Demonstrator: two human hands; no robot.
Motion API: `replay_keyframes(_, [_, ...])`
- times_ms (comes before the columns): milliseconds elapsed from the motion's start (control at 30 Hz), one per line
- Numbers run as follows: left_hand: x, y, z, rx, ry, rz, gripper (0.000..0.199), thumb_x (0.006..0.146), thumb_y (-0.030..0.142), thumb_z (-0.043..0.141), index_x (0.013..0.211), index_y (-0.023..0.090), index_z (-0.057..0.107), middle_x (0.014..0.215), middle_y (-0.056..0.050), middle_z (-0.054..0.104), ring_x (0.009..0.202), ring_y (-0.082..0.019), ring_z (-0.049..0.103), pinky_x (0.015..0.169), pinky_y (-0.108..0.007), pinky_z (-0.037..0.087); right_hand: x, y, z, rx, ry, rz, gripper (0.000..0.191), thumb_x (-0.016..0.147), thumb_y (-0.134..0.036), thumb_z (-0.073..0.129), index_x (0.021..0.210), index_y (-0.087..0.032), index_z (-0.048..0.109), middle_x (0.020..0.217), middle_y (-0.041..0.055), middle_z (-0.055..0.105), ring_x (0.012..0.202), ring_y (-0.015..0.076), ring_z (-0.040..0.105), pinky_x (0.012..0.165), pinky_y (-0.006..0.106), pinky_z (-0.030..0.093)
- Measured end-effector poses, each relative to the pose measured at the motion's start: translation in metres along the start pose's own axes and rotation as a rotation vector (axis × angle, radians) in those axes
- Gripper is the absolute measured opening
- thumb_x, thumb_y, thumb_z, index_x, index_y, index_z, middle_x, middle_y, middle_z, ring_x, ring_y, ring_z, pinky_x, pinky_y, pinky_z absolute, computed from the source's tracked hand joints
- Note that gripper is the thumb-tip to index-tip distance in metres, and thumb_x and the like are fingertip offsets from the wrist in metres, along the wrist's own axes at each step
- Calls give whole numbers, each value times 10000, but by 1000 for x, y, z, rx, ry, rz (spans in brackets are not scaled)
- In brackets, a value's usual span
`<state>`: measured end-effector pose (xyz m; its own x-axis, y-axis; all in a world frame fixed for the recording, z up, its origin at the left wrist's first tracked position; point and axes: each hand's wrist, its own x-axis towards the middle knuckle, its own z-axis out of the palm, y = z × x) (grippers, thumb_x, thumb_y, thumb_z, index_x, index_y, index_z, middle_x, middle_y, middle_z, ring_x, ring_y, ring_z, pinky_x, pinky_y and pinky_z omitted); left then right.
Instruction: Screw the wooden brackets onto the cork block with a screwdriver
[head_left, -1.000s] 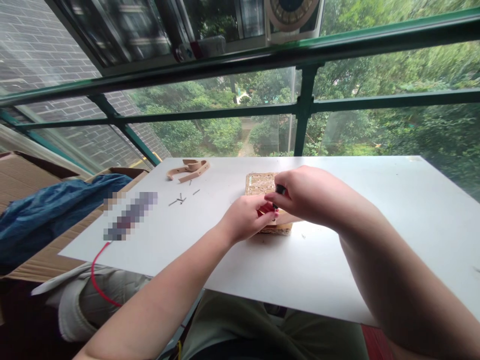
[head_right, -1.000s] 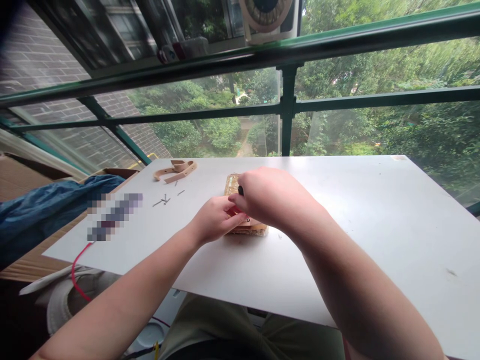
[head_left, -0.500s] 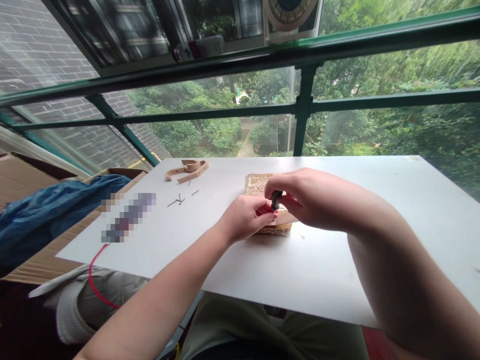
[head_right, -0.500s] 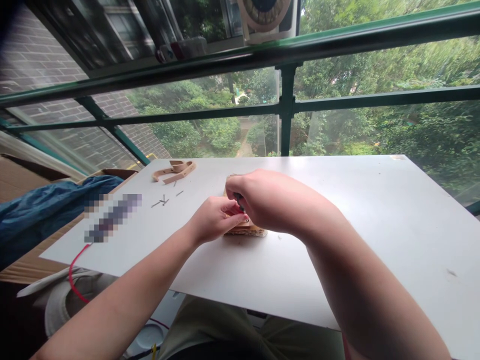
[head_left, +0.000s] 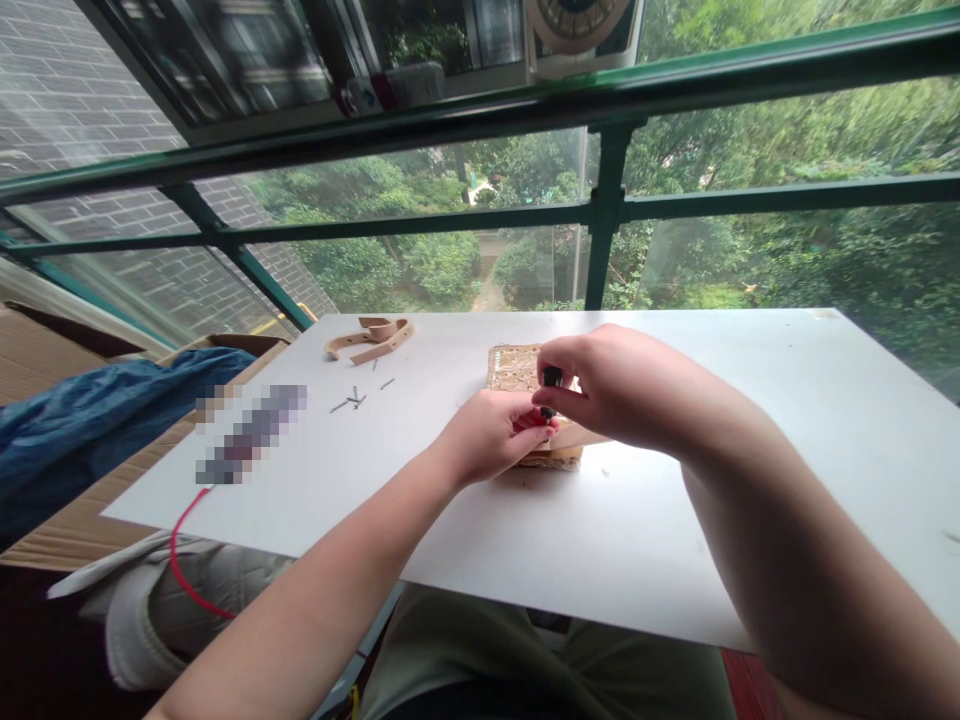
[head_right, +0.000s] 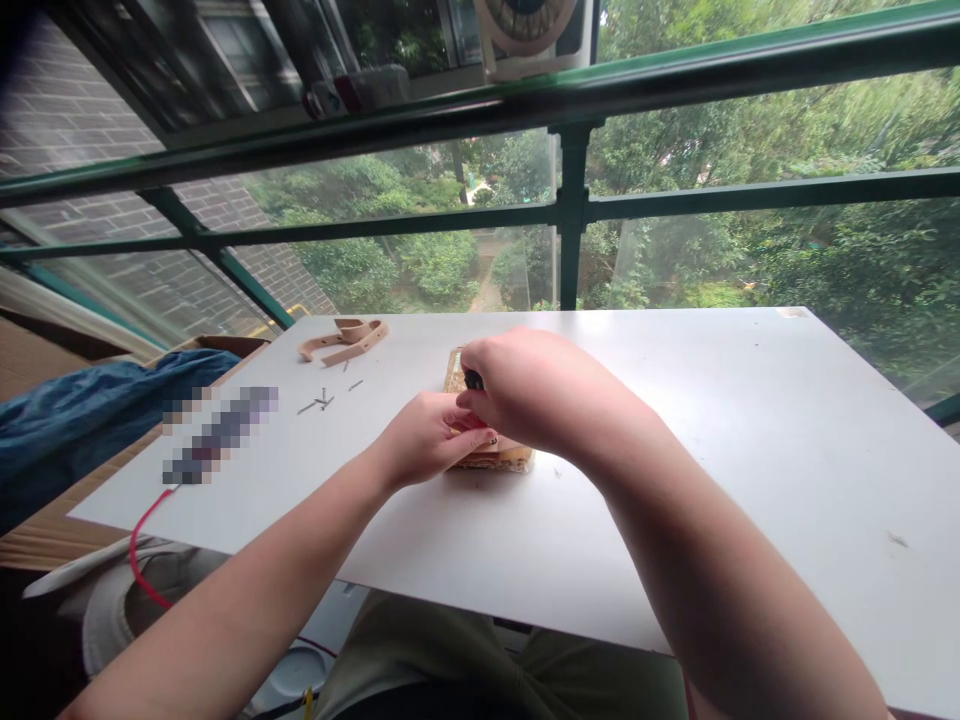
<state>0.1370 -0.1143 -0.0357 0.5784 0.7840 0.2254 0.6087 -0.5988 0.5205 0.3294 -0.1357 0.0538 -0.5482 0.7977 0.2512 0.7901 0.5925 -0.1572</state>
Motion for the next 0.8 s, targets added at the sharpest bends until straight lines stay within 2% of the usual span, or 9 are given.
replay_keyframes(333, [0, -2, 2, 33, 15, -21, 184, 884, 311, 594, 816, 226, 743, 729, 18, 736, 684, -139, 659, 626, -248, 462, 9, -4, 8, -41, 7, 82, 299, 889, -402, 505, 694, -193, 593, 543, 1, 503, 475, 114, 287, 497, 283, 218])
replay_keyframes(433, [-1, -3, 4, -5, 38, -31, 139, 866, 310, 624, 864, 230, 738, 760, 26, 749, 698, -134, 675, 636, -241, 474, 9, -4, 6, -46, -6, 111, 312, 881, -423, 511, 675, -196, 575, 534, -1, 492, 468, 113, 292, 489, 281, 215])
replay_keyframes(533, [-1, -2, 5, -32, 89, -41, 82, 833, 274, 661, 829, 221, 723, 758, 31, 752, 692, -129, 685, 646, -233, 484, 7, -7, 3, -41, -30, 127, 300, 878, -431, 518, 703, -196, 584, 557, 4, 512, 471, 112, 309, 488, 277, 219])
replay_keyframes(700, [-1, -2, 3, -9, 117, -38, 132, 830, 280, 658, 730, 199, 691, 686, 32, 726, 650, -125, 652, 613, -229, 468, 2, -7, 4, -18, -30, 57, 297, 892, -459, 509, 797, -198, 617, 623, 17, 569, 513, 124, 371, 509, 278, 238])
replay_keyframes(800, [0, -2, 2, -29, 91, -46, 121, 822, 239, 643, 716, 192, 678, 673, 32, 718, 647, -123, 649, 594, -223, 464, -1, -3, 3, 77, -43, -23, 216, 874, -387, 539, 933, -199, 628, 764, 32, 637, 621, 140, 476, 556, 267, 288])
